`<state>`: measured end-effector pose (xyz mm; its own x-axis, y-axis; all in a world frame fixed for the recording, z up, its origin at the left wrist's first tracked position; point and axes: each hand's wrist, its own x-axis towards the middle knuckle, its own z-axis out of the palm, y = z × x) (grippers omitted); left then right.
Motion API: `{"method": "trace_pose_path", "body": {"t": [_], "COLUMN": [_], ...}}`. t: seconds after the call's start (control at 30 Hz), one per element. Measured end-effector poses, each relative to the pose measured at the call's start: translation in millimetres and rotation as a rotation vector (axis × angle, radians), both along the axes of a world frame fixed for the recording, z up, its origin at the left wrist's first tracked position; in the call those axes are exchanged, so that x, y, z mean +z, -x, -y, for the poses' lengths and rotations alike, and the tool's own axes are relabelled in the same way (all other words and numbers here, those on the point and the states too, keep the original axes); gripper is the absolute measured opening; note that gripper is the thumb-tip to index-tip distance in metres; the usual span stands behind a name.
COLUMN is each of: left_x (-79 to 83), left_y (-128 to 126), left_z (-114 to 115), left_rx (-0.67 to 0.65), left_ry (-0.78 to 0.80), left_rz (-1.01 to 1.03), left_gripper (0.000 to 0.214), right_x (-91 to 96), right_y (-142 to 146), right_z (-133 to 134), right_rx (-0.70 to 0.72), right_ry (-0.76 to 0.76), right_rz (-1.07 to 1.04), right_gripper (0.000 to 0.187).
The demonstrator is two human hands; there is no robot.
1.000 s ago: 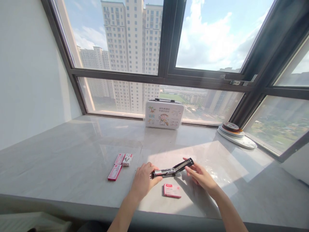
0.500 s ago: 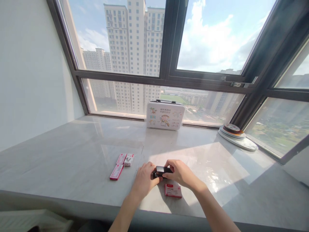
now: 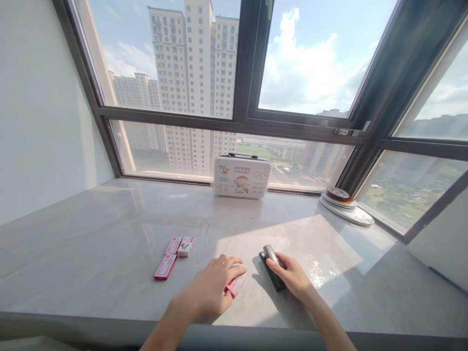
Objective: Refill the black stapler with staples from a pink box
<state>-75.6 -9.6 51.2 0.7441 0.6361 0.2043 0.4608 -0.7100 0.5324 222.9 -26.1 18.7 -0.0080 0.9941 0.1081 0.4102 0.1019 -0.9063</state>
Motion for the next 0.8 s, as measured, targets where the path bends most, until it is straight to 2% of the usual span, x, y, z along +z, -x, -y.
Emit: {"method": "trace_pose_path", "body": {"t": [0.1,0.17,0.27,0.4,0.47,0.53,0.57,0.63,0.7,0.73,0.77,0.8], "left_x": [-4.9,-11.0,-22.9,-35.1,-36.2,-33.7,-31.9,-29.6,-31.8,-35.1,-39.5,-44.7], "left_y": [24,27,14,-9,-13,-6,3,29,64,82,99,113], "left_z": [-7,-6,-1,5,6,3,1,-5,-12,-15,-16,-17], "left_rx": [0.135,0.195,0.236,0.227,0.211,0.275,0.372,0.706,1.100,1.233,1.322,1.328], "left_ry": [0.085,0.136,0.165,0.134,0.132,0.139,0.116,-0.017,-0.239,-0.289,-0.310,-0.283], "left_rz": [0.024,0.067,0.139,0.171,0.195,0.265,0.315,0.395,0.349,0.248,0.136,0.040], "left_gripper": [0.066,0.062,0.074,0.080,0.086,0.081,0.070,0.044,0.043,0.048,0.053,0.054], "right_x": [-1.3,-3.6,-10.4,-23.5,-27.4,-27.3,-25.6,-19.8,-12.4,-8.9,-6.0,-3.8], "right_y": [9,23,47,68,72,73,73,73,73,74,74,75], "right_z": [16,23,24,15,13,16,19,27,35,38,40,41], "right_rx": [0.019,0.042,0.048,-0.024,-0.091,-0.196,-0.252,-0.326,-0.330,-0.325,-0.321,-0.317], "right_ry": [0.070,0.130,0.148,0.022,-0.007,-0.022,-0.029,-0.036,-0.027,-0.023,-0.018,-0.012], "right_rz": [-0.114,-0.194,-0.250,-0.185,-0.184,-0.235,-0.273,-0.345,-0.379,-0.382,-0.379,-0.371], "right_gripper": [0.060,0.061,0.064,0.061,0.065,0.072,0.075,0.074,0.070,0.068,0.067,0.066]}}
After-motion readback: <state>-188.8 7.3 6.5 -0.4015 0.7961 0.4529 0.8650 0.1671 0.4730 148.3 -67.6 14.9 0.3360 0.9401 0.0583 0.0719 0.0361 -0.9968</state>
